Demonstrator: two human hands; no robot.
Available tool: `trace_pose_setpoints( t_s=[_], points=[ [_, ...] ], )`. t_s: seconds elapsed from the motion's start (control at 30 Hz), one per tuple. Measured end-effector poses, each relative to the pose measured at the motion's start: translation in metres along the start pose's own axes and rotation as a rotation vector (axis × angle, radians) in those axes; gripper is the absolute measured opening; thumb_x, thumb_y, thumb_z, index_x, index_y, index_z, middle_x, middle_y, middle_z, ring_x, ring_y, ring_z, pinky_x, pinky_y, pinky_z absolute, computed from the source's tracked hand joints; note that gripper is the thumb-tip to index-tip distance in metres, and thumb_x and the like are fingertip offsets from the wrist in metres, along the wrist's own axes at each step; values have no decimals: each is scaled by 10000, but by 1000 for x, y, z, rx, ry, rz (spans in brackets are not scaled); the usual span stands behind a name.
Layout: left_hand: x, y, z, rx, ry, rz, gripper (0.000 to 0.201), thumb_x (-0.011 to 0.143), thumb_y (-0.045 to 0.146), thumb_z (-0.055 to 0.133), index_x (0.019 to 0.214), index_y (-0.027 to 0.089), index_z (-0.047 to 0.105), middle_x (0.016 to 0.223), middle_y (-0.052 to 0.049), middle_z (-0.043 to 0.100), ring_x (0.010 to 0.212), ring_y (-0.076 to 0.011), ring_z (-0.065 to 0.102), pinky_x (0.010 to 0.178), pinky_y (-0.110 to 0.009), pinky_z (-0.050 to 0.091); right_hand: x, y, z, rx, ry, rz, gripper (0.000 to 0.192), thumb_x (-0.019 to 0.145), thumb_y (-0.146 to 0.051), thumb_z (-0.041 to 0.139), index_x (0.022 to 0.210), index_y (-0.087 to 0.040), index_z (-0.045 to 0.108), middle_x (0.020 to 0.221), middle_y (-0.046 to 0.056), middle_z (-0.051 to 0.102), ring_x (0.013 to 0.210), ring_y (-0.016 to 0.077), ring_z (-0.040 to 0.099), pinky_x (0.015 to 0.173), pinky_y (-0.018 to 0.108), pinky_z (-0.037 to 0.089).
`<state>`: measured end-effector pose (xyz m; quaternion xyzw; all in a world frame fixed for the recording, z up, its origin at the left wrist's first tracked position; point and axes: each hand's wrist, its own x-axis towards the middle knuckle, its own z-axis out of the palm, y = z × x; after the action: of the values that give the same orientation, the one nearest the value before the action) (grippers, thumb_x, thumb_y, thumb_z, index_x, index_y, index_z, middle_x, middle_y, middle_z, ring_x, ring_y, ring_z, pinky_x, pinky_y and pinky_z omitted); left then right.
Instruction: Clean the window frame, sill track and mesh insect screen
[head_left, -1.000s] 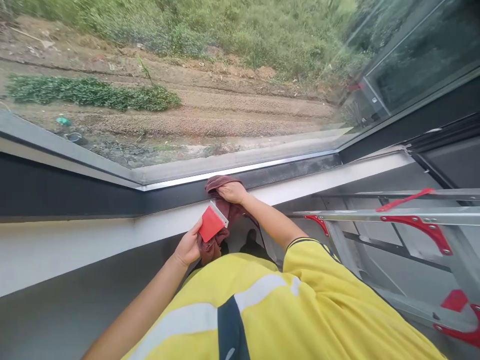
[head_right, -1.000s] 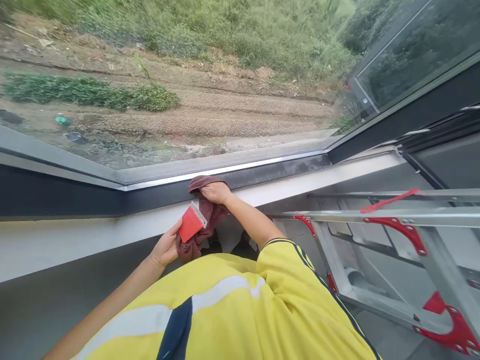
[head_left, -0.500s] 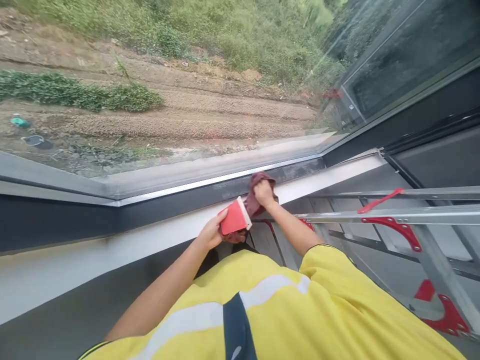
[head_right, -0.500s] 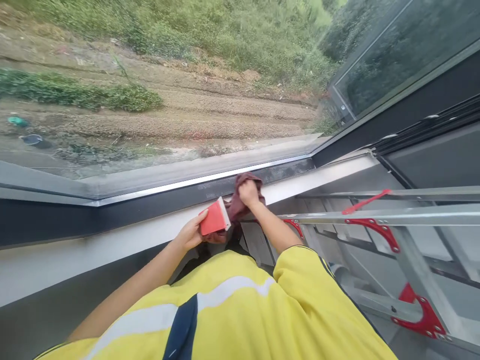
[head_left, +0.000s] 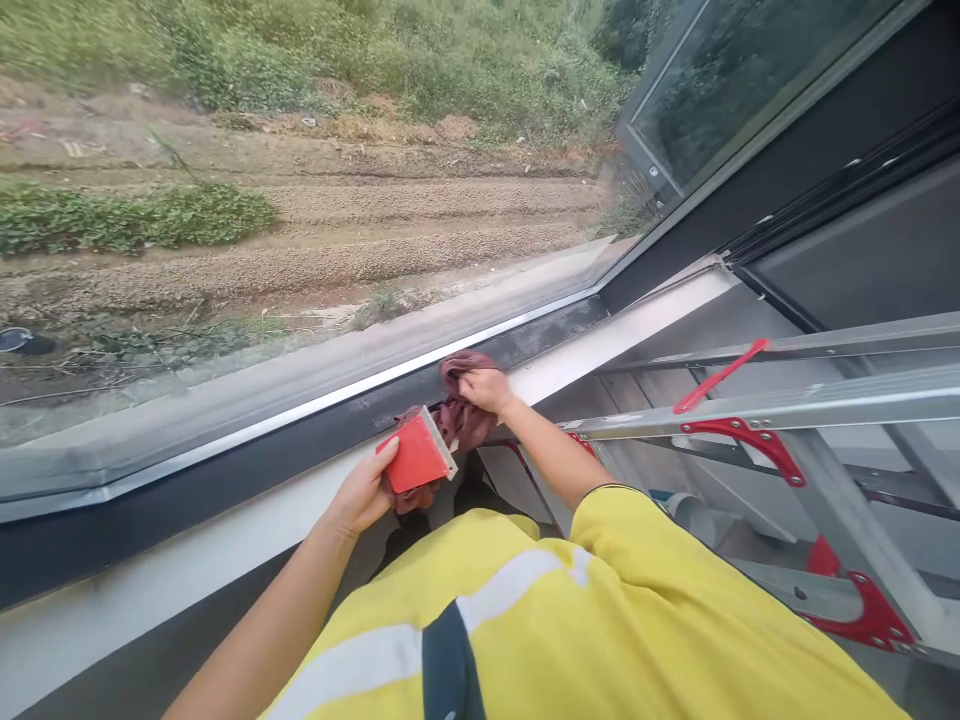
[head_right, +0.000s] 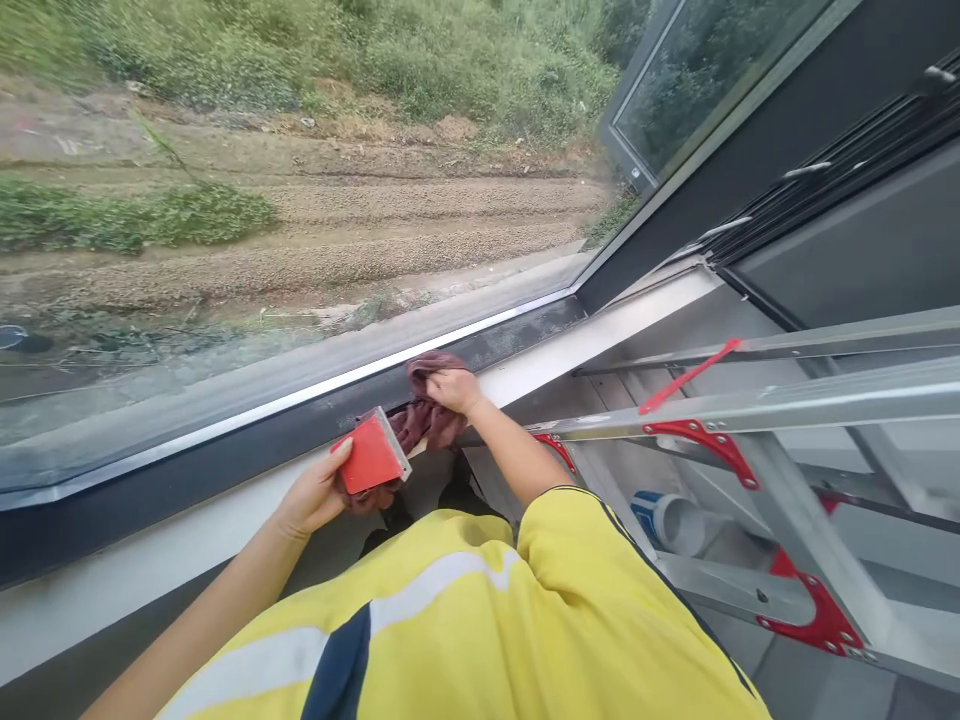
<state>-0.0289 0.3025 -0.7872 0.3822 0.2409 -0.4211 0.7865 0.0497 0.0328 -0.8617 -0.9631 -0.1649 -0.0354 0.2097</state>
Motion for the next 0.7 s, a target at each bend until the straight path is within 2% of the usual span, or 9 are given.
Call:
trace_pose_setpoints(
  t_s=[0.07,0.2,0.33,0.4,0.47,0.5,0.57,0.63,0.7],
  points=[
    [25,-5,32,3,-18,-6,312,841,330,651,1010,72,600,941,-184,623,712,-240,625,566,-289,549,-17,60,-26,-66,67,116,347,915,-184,389,1083,-142,689,1155,86,675,1117,155,599,1050,252,380],
    [66,-18,84,-35,-72,-3,245,886,229,583,1060,56,601,1078,-186,604,865,-210,631,760,-275,563,-35,154,-60,-185,151,429,399,928,-215,338,1124,-118,672,1175,123,653,1135,176,572,1062,266,352],
    [96,-29,117,26,-134,-93,293,897,279,579,1114,82,591,1139,-181,584,882,-221,631,731,-291,566,-32,218,-96,-258,196,746,470,933,-203,245,1176,-76,627,1153,158,640,1113,212,550,1029,311,361],
    [102,-32,126,50,-141,-125,302,887,300,601,1109,95,596,1130,-171,587,866,-217,629,716,-292,562,-23,232,-115,-301,212,858,480,910,-163,239,1202,-17,591,1214,198,597,1182,235,497,1050,334,333],
    [101,-31,129,75,-165,-144,326,857,323,650,1085,95,599,1087,-170,596,831,-210,624,678,-274,550,-11,222,-122,-342,218,956,482,897,-143,244,1211,31,566,1253,237,558,1208,261,472,1056,366,322],
    [97,-30,126,94,-189,-150,352,837,349,678,1070,97,598,1044,-166,603,790,-204,618,624,-257,533,-6,205,-118,-354,206,986,478,899,-147,246,1196,38,572,1240,250,559,1186,273,486,1042,387,334],
    [84,-25,114,133,-232,-161,416,797,417,719,1046,110,591,964,-150,608,719,-194,597,533,-233,486,-1,150,-92,-360,142,958,462,915,-179,254,1116,13,623,1153,258,596,1090,291,538,986,433,372],
    [71,-16,97,146,-229,-154,478,750,459,761,1041,122,586,942,-134,605,714,-190,588,538,-236,488,-2,85,-51,-371,45,737,419,920,-224,307,1006,-38,673,1075,244,626,1072,313,539,983,480,357],
    [61,-6,80,132,-180,-132,529,700,438,813,1053,116,586,984,-136,603,772,-198,595,625,-264,527,-7,37,-18,-338,8,524,421,942,-327,341,1021,-78,671,1073,210,639,1094,307,533,1016,469,337]
  ],
)
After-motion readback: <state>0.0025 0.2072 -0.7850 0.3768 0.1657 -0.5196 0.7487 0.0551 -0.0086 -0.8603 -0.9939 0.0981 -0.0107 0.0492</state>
